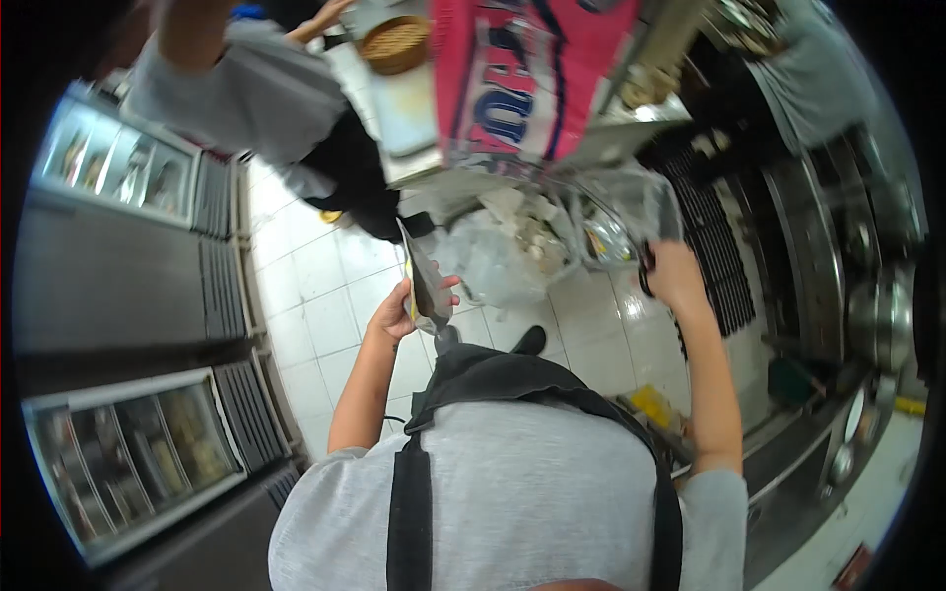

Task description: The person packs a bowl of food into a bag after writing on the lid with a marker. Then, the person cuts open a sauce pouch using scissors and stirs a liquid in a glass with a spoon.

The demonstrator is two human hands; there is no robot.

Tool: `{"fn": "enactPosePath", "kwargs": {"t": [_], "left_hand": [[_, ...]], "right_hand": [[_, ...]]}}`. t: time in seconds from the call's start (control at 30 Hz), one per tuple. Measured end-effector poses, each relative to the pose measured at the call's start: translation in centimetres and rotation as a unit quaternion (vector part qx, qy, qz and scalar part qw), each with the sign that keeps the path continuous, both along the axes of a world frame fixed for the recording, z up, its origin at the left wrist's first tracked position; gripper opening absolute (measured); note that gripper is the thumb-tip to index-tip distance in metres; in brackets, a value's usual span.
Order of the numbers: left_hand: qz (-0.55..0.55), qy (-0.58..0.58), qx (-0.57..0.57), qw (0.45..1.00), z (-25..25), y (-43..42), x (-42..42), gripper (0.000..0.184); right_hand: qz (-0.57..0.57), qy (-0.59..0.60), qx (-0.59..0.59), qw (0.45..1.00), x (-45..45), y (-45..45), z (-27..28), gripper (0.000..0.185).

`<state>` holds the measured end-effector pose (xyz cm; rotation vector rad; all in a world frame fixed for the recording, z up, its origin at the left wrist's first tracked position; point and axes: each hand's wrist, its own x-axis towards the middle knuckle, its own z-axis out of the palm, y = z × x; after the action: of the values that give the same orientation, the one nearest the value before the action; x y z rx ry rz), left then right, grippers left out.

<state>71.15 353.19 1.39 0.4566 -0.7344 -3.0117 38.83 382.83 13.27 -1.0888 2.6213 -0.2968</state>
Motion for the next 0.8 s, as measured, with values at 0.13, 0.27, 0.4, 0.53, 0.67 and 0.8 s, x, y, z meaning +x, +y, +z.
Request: {"fn": "enactPosePath", "kwargs": {"t": [0.13,0.27,0.4,0.53,0.67,0.8], "left_hand": [[0.126,0.09,0.001,0.988,3.3,-4.1,7.0,0.072],[0.238,0.135,-0.031,0.961,6.1,-9.2,14.9,0.074],[0.321,0.053,-0.164,0.931,10.8,-14.6,23.4,0.073],[0.388,-0.016,-0.271,0.881,12.7,-21.3,31.0,0.08],[0.421,0.009,-0.243,0.874,15.8,-27.5,34.4,0.084],[0.418,0.103,-0.2,0.88,15.9,-35.9,35.7,0.078]], "right_hand": [[0.12,-0.041,0.168,0.978,5.3,-2.3,-6.4,0.016],[0.195,-0.109,0.238,0.945,13.8,-7.4,-10.3,0.02],[0.247,-0.167,0.211,0.931,22.1,-16.6,-14.8,0.018],[0.23,-0.338,0.109,0.906,30.1,-27.4,-18.7,0.023],[0.218,-0.495,0.164,0.825,35.1,-36.9,-14.3,0.016],[0.17,-0.546,0.172,0.802,36.9,-44.4,-13.0,0.015]]}}
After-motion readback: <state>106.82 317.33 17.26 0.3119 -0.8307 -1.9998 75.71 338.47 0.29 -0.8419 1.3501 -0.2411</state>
